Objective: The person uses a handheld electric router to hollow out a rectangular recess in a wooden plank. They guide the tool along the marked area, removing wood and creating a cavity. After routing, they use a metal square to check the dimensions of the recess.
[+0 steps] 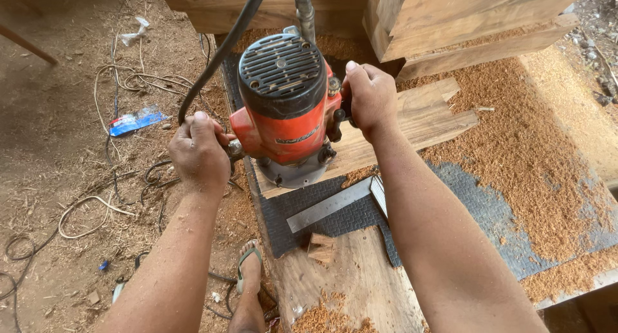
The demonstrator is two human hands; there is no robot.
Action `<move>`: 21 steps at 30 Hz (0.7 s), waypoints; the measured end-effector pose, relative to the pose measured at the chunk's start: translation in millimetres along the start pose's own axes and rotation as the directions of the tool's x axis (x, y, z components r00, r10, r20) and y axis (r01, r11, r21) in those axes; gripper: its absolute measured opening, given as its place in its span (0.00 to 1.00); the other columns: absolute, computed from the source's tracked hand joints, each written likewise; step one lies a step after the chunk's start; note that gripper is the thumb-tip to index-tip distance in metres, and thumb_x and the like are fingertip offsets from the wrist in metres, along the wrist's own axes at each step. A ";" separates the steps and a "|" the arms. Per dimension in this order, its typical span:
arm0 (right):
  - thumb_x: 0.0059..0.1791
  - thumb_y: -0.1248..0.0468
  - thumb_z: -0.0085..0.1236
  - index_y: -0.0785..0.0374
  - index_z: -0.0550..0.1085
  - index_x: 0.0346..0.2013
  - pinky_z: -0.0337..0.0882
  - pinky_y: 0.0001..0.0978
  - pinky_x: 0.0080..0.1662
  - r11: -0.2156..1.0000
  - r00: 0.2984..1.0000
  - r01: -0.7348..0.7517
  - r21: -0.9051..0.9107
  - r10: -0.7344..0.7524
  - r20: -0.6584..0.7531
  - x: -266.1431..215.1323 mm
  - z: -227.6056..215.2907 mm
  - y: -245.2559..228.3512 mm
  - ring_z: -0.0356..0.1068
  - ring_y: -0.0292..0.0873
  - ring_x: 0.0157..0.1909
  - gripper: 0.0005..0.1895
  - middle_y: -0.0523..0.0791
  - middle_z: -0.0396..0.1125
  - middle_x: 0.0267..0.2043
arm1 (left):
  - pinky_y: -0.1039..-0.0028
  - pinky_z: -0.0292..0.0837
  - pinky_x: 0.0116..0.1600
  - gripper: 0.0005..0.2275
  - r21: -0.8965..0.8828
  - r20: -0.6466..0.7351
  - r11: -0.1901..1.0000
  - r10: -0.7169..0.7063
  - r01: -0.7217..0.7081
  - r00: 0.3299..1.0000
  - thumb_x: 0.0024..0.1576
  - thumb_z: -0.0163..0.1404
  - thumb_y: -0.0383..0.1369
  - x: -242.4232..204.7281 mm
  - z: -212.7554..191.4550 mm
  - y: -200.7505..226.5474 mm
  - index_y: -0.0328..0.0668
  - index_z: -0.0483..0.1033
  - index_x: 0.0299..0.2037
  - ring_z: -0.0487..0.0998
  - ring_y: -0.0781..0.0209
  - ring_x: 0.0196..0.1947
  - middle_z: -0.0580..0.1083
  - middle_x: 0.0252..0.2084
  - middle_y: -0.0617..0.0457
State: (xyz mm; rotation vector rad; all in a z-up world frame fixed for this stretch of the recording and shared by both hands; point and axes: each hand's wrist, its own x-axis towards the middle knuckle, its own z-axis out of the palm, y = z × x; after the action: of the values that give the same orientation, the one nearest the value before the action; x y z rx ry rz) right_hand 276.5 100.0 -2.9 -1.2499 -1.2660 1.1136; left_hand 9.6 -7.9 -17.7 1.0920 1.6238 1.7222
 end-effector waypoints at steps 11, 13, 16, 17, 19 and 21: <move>0.54 0.56 0.50 0.65 0.75 0.27 0.65 0.28 0.34 0.995 0.993 0.101 0.021 -0.099 -0.056 -2.1 8.9 60.5 0.63 0.32 0.29 0.18 0.41 0.68 0.25 | 0.75 0.74 0.29 0.17 0.065 -0.013 0.991 -0.113 0.114 0.993 0.68 0.40 0.41 -10.5 0.1 -36.7 0.44 0.71 0.27 0.76 0.68 0.23 0.71 0.22 0.57; 0.54 0.56 0.50 0.65 0.75 0.29 0.65 0.27 0.33 0.995 0.997 0.058 0.080 -0.054 -0.050 -4.9 10.1 70.4 0.63 0.32 0.29 0.17 0.40 0.68 0.26 | 0.74 0.75 0.29 0.18 0.029 -0.040 0.989 -0.143 0.144 0.989 0.69 0.40 0.41 -12.8 1.4 -45.4 0.43 0.71 0.28 0.75 0.67 0.23 0.71 0.23 0.57; 0.55 0.56 0.51 0.66 0.73 0.27 0.63 0.27 0.31 0.993 1.000 0.010 0.121 -0.008 -0.017 -3.4 13.9 58.6 0.61 0.32 0.27 0.18 0.40 0.66 0.24 | 0.75 0.72 0.31 0.17 0.042 0.004 0.995 -0.091 0.090 0.996 0.68 0.40 0.40 -13.8 -2.5 -40.6 0.41 0.72 0.30 0.77 0.67 0.25 0.74 0.26 0.55; 0.55 0.56 0.51 0.66 0.73 0.26 0.63 0.27 0.30 0.997 1.000 -0.010 0.075 0.012 -0.023 -9.9 11.7 53.4 0.61 0.32 0.26 0.19 0.40 0.66 0.23 | 0.75 0.72 0.31 0.17 0.043 -0.001 0.996 -0.080 0.080 0.997 0.68 0.40 0.40 -20.3 -7.1 -35.8 0.39 0.72 0.30 0.77 0.67 0.25 0.74 0.26 0.55; 0.55 0.55 0.50 0.65 0.72 0.24 0.63 0.28 0.28 0.999 0.999 0.030 0.029 -0.029 -0.036 5.2 7.2 30.7 0.61 0.33 0.24 0.20 0.40 0.65 0.22 | 0.75 0.71 0.33 0.18 0.015 -0.002 1.000 -0.011 0.011 1.000 0.69 0.42 0.40 -4.0 -0.3 -23.0 0.37 0.72 0.30 0.78 0.66 0.26 0.73 0.26 0.54; 0.54 0.56 0.50 0.65 0.73 0.24 0.62 0.29 0.26 0.998 0.998 0.064 0.019 -0.064 -0.029 8.7 2.1 14.3 0.60 0.33 0.23 0.19 0.41 0.64 0.22 | 0.74 0.71 0.31 0.19 -0.023 -0.011 1.000 -0.017 0.017 1.000 0.69 0.42 0.39 4.5 2.8 -12.3 0.37 0.72 0.28 0.76 0.65 0.24 0.73 0.24 0.54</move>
State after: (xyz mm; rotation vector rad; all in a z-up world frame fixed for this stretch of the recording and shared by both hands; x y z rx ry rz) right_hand 275.8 109.4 -16.9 -1.1981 -1.2621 1.0571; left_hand 7.7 -0.9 -29.0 1.0568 1.6122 1.7350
